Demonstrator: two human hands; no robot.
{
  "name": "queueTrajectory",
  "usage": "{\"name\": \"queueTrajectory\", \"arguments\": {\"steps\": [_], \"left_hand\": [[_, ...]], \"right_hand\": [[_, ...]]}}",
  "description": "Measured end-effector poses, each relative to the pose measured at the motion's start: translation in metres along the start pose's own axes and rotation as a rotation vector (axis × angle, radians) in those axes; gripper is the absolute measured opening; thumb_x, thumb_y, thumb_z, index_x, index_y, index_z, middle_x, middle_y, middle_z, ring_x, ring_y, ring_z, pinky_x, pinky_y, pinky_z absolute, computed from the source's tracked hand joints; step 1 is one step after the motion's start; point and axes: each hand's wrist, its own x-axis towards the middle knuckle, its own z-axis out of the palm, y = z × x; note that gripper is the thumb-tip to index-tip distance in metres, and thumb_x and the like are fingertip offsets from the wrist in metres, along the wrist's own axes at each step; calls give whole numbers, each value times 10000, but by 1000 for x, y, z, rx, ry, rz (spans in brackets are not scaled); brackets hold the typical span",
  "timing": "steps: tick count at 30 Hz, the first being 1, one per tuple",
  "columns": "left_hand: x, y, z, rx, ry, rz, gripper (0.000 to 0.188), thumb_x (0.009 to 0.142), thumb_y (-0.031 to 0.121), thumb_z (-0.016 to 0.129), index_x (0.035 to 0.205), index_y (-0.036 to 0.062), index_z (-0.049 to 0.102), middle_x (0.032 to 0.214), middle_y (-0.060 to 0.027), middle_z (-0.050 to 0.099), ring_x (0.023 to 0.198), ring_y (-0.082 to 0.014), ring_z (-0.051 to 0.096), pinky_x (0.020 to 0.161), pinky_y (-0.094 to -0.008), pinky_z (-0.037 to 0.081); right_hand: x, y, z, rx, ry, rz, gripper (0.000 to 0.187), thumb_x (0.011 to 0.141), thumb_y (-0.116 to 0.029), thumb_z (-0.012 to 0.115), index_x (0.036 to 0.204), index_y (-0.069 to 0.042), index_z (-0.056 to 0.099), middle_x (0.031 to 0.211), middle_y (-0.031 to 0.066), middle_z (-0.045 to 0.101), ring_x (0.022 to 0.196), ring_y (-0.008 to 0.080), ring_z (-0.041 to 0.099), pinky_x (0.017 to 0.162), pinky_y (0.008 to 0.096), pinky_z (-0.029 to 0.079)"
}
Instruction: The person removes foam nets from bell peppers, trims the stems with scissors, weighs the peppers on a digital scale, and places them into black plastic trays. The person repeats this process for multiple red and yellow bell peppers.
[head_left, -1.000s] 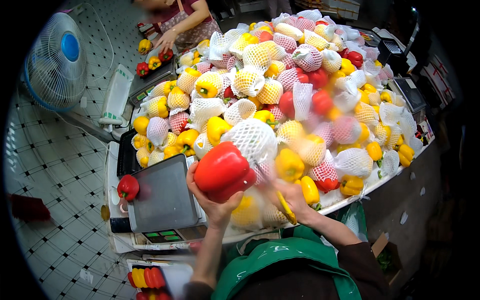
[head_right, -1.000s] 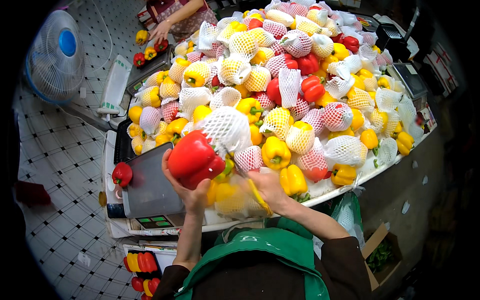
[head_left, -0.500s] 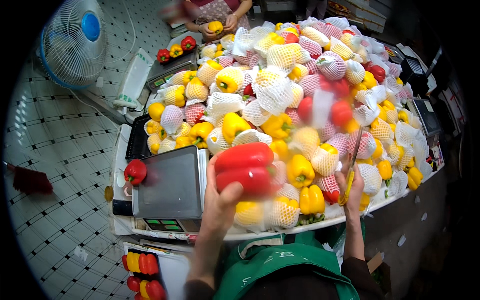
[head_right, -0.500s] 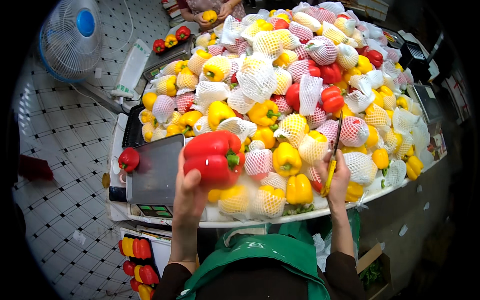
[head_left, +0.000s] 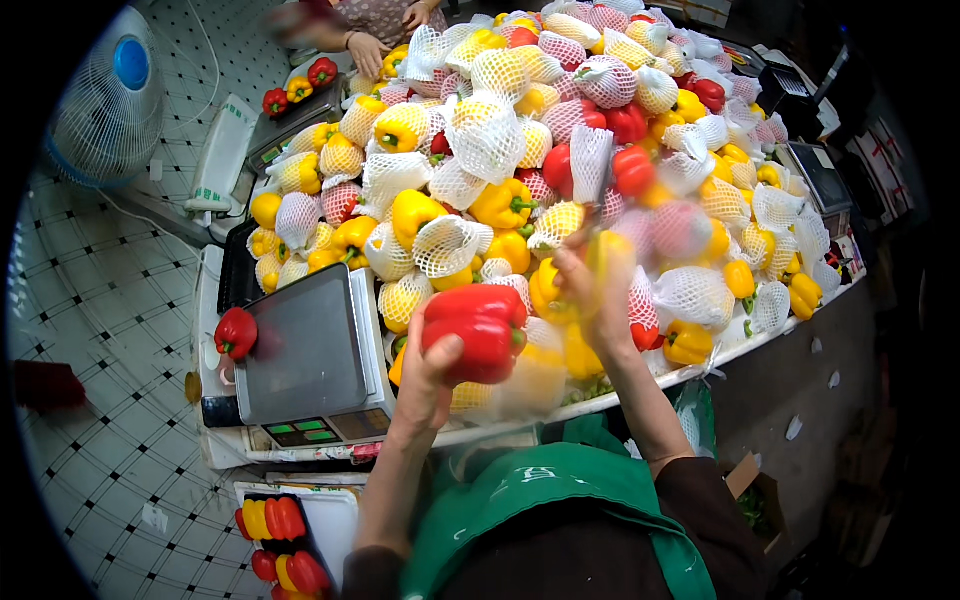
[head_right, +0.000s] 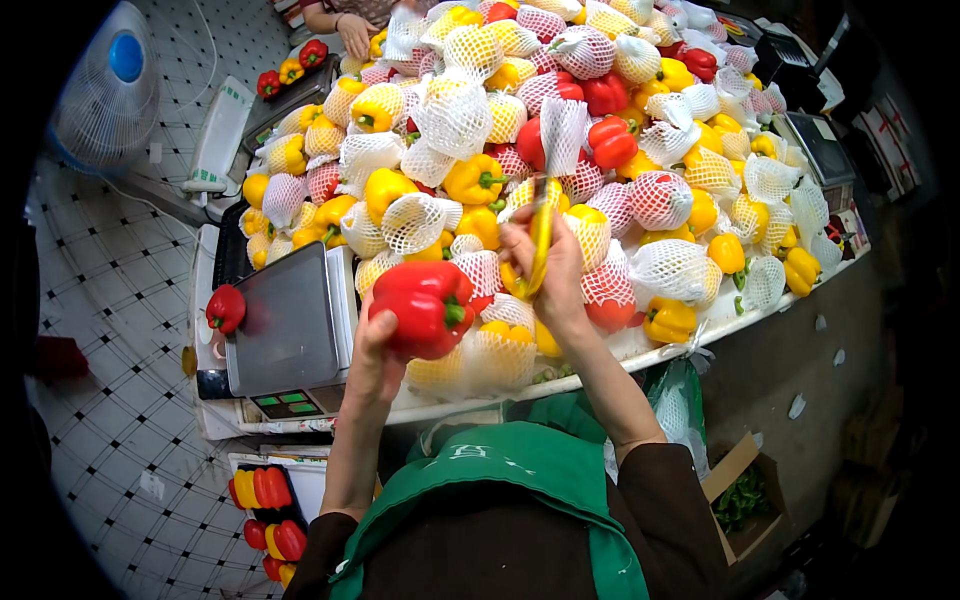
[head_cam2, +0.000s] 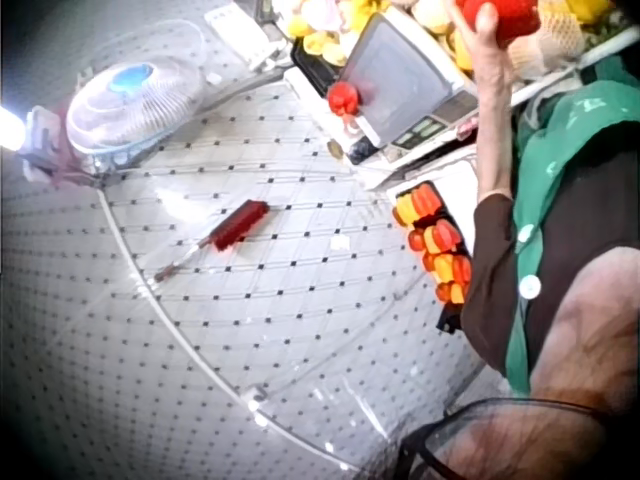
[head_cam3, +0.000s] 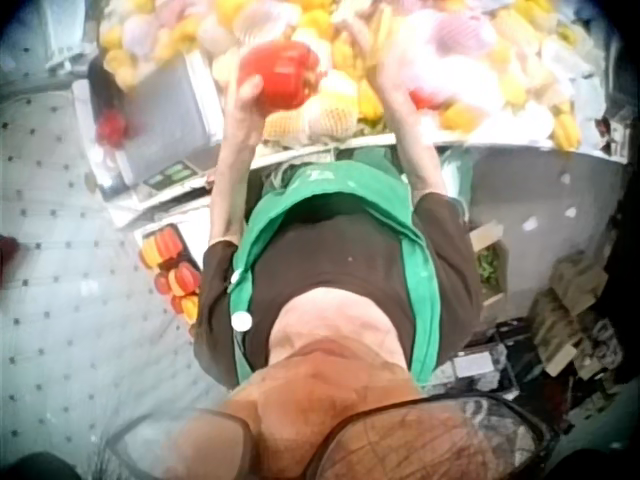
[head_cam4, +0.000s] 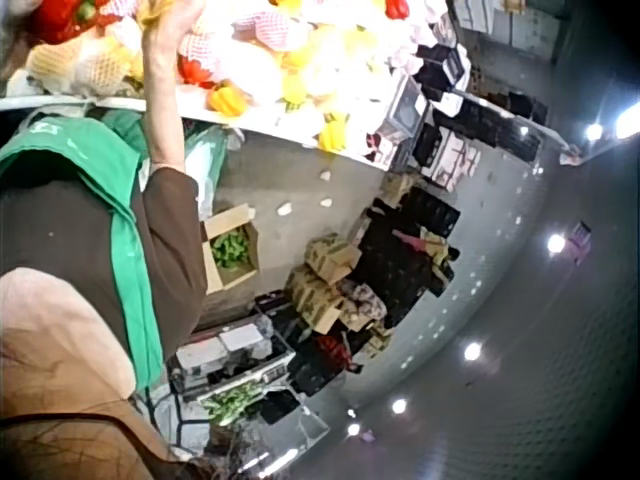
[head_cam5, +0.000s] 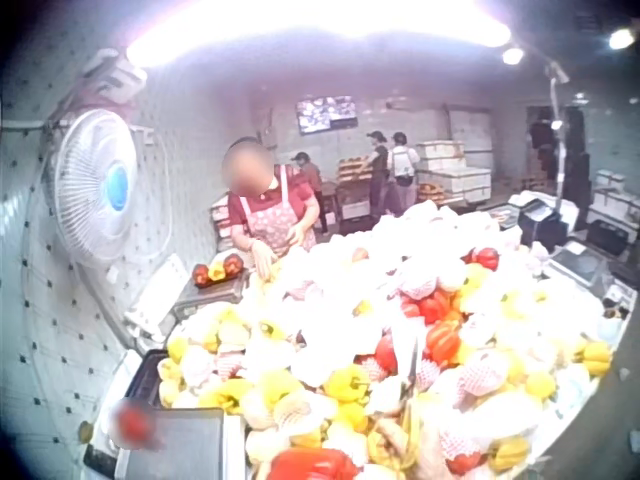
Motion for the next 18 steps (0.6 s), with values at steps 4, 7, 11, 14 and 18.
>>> {"name": "queueTrajectory", "arguments": {"steps": [4,7,11,14,18], "left_hand": [[-3,-2,-11,-128,90,-197,704,815,517,606,1334,80,417,1258,-115,525,1085,-250,578,820,-428,539],[-2,-4,0,-179,105,-179,701,824,531,602,1335,91,411,1258,-105,526,1083,-247,578,815,-429,540],[-5,-12,6,-181,143,-150,711,821,553,603,1334,101,409,1265,-102,520,1086,-245,573,807,-425,538],[-6,-14,9,-184,192,-114,710,822,557,602,1331,102,410,1260,-100,524,1078,-243,577,800,-413,538],[-2,-11,-8,-209,186,-133,670,837,547,590,1314,107,424,1218,-99,554,1025,-245,611,732,-415,568]], "right_hand": [[-26,2,-11,-195,-54,-195,229,829,-64,697,976,-6,531,795,25,593,623,73,559,561,210,467],[-50,12,-3,-201,-235,-397,229,781,-8,723,961,-22,582,882,49,653,719,93,593,670,235,494],[-50,8,6,-694,-330,-772,367,738,14,747,1059,-7,572,837,102,662,774,141,606,682,256,486],[-64,16,12,-592,-174,-458,288,752,12,736,992,-9,578,786,61,623,741,117,584,660,251,479],[-57,6,-1,-297,-96,-164,215,807,-69,711,922,-37,532,715,-16,493,625,48,473,585,231,431]]}}
